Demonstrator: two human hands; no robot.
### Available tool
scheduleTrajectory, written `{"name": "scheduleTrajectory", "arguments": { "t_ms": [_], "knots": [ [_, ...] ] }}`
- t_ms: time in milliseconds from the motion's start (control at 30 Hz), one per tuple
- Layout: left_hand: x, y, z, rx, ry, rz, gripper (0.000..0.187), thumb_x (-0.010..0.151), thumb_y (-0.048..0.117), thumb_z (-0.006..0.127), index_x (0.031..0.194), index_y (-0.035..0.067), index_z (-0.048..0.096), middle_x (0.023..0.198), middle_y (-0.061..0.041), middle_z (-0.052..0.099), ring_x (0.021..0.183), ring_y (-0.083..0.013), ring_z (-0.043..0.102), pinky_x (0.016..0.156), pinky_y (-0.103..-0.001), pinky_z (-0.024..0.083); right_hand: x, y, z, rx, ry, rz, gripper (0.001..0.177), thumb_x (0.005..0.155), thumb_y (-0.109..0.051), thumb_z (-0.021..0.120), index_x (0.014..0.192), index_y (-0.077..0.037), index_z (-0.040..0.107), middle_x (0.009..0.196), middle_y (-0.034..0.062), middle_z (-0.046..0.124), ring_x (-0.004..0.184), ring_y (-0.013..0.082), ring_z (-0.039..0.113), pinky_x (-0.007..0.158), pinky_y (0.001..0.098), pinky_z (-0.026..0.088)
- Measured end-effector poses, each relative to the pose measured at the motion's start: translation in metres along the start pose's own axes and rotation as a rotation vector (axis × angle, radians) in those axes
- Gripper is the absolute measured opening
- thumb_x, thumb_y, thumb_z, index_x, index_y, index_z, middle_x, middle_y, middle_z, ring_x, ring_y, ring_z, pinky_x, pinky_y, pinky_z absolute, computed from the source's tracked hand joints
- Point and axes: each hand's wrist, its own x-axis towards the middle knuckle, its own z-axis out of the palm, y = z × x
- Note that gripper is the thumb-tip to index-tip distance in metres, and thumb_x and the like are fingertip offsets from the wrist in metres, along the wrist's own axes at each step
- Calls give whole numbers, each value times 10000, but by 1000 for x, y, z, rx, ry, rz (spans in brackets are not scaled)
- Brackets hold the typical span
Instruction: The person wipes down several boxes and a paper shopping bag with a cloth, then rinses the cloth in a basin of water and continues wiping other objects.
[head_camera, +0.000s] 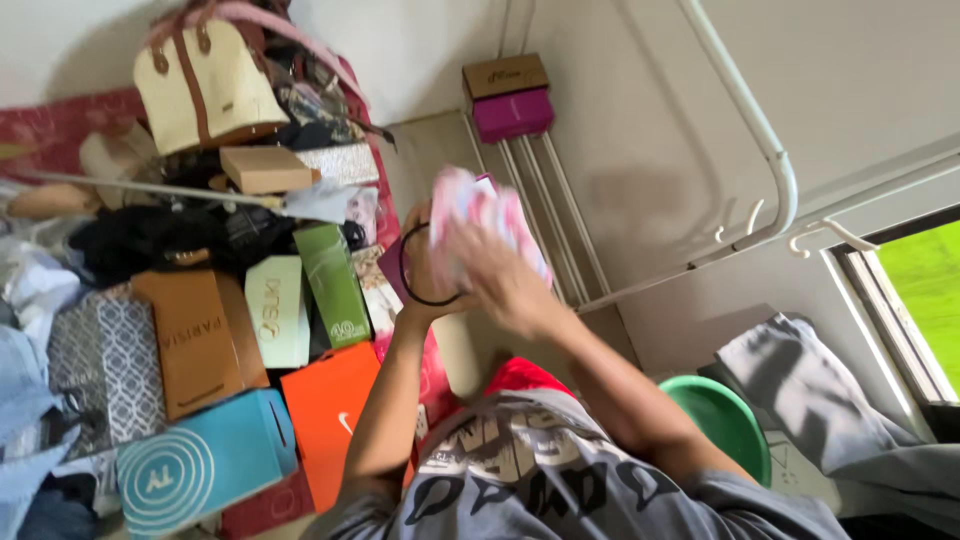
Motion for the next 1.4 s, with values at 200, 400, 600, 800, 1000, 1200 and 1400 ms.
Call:
{"name": "scheduleTrajectory", "arguments": {
  "t_ms": [200, 400, 600, 800, 1000, 1200, 1400],
  "knots": [
    [18, 47, 14, 33, -95, 32, 1282, 648, 725, 836, 1518, -81, 349, 1502, -271, 443, 1387, -451, 455, 1176, -554, 317, 12, 65, -56, -71, 105, -77, 592, 1048, -139, 549, 1600, -9, 380, 1696, 200, 318, 1592, 418, 221, 1301, 557, 84],
    [50, 39, 28, -19, -18, 45, 1218, 551, 651, 900, 1474, 5, 435, 1440, -208, 514, 1365, -421, 504, 1206, -527, 381, -9, 2, -51, -108, 36, 1, 623, 926, -204, 586, 1523, -72, 464, 1621, 209, 364, 1531, 401, 292, 1257, 528, 178],
    [52, 70, 25, -34, -25, 37, 1211, 539, 491, 954, 1492, -40, 428, 1483, -243, 498, 1379, -440, 505, 1197, -533, 368, -19, 36, -96, 92, -103, 108, 544, 1093, -258, 526, 1601, -100, 412, 1571, 118, 512, 1476, 324, 498, 1314, 502, 255],
    [50, 70, 32, -21, 30, 25, 1206, 563, 482, 945, 1506, -48, 413, 1514, -246, 476, 1427, -430, 479, 1233, -514, 358, 27, -4, -94, -142, 110, -21, 673, 1043, -342, 589, 1607, -107, 309, 1668, 160, 320, 1527, 429, 311, 1275, 519, 237],
    [54, 89, -7, -64, 43, 0, 1199, 591, 472, 933, 1523, -57, 395, 1552, -250, 449, 1483, -419, 447, 1277, -493, 347, -21, -26, -108, -161, -191, -85, 639, 1000, -316, 601, 1591, -176, 402, 1696, 102, 288, 1559, 336, 279, 1281, 540, 196],
    [53, 114, -13, -384, -26, -56, 1205, 661, 542, 886, 1550, -76, 360, 1604, -243, 407, 1541, -384, 407, 1275, -445, 305, 24, 25, -118, -48, -9, -85, 597, 1101, -286, 531, 1625, -48, 371, 1725, 175, 239, 1610, 393, 154, 1318, 497, 194],
    [43, 68, -11, -334, 76, -125, 1268, 597, 642, 827, 1591, -30, 418, 1639, -195, 433, 1535, -287, 446, 1317, -421, 320, -1, -46, -104, -119, -135, -109, 748, 1004, -318, 575, 1600, 49, 312, 1670, 217, 210, 1572, 359, 202, 1280, 495, 164]
  ]
}}
